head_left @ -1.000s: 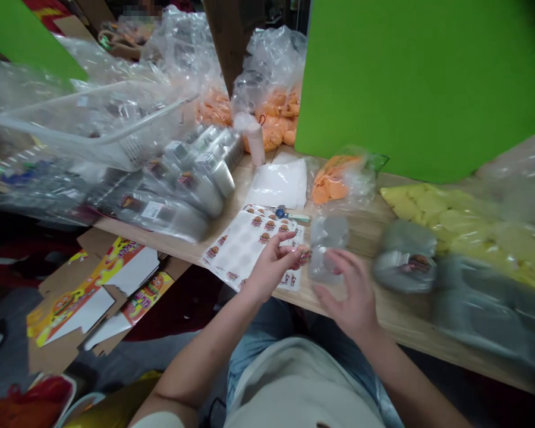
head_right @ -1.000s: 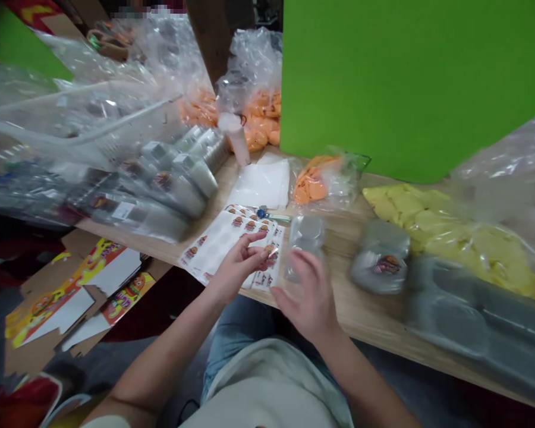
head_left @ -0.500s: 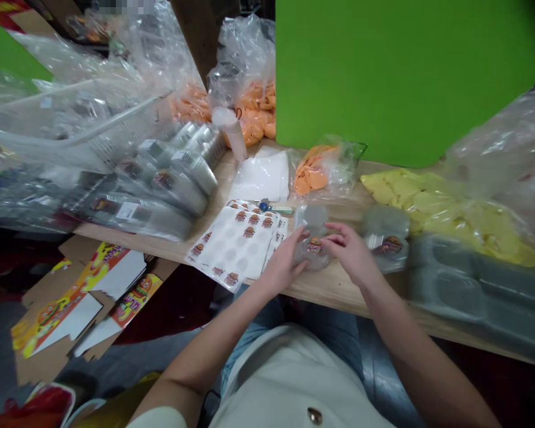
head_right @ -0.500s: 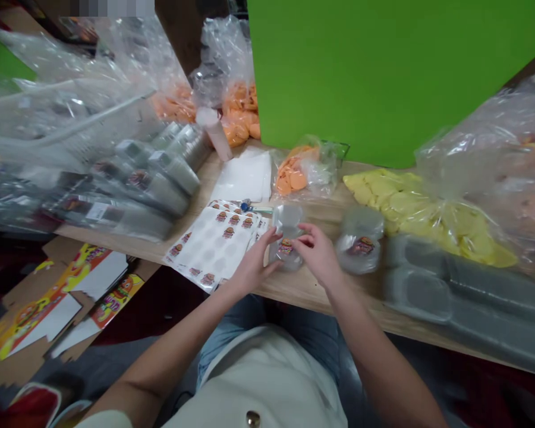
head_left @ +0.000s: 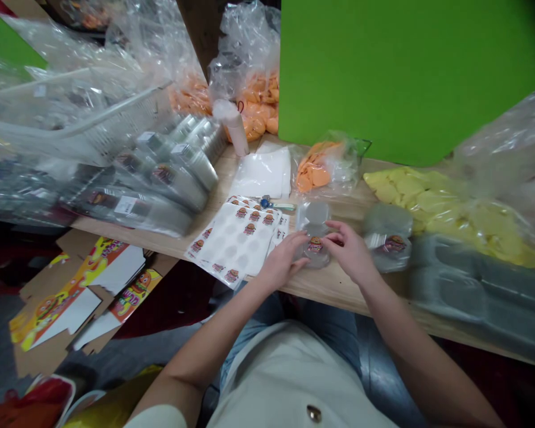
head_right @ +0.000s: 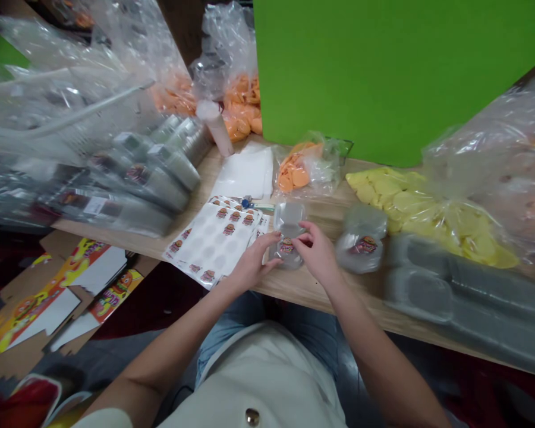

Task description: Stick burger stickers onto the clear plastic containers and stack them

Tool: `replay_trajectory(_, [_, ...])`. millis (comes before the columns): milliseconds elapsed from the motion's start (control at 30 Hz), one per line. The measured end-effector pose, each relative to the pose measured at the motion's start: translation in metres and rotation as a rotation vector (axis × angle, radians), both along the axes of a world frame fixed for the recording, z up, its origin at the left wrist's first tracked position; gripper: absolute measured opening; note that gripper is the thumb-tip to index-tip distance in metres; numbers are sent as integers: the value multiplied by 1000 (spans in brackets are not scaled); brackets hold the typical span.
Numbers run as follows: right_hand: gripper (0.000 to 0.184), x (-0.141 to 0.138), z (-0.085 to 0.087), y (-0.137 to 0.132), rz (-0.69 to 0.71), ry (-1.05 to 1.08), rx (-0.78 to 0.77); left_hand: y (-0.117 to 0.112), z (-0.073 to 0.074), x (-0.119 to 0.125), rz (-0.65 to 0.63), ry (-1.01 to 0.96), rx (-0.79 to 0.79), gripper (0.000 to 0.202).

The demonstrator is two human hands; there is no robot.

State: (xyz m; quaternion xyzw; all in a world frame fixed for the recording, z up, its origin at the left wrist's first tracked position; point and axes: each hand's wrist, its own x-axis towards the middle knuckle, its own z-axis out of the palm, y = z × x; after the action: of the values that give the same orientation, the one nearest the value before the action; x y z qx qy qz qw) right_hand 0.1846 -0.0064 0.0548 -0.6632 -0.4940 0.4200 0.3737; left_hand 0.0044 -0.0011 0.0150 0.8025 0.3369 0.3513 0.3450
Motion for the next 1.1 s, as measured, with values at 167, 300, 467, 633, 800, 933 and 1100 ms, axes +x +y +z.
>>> replay_trajectory(167, [44, -3, -3, -7, 58, -238, 110, 0, 5, -2, -51, 140, -21, 33])
replay_trajectory(300, [56, 2, -4, -15, -22, -769, 411, 1, 5, 0, -33, 161, 0, 28])
replay_trajectory(467, [79, 11, -12, -12, 364, -781, 487, 3, 9, -4, 82, -34, 3, 25])
replay_trajectory(633, [79, 17, -14, 3, 368, -711, 432, 14, 9, -9, 538, -237, -291, 15])
replay_trajectory(800, [74, 19, -7, 7, 397, -679, 475, 21, 24, -2, 445, -311, -644, 22])
replay_trajectory(933, [81, 12, 7, -5, 276, -630, 674, 16, 49, 2, 217, -506, -982, 37])
replay_trajectory(1100, [82, 10, 22, -25, 305, -660, 831, 11, 68, 4, -47, -615, -1246, 32])
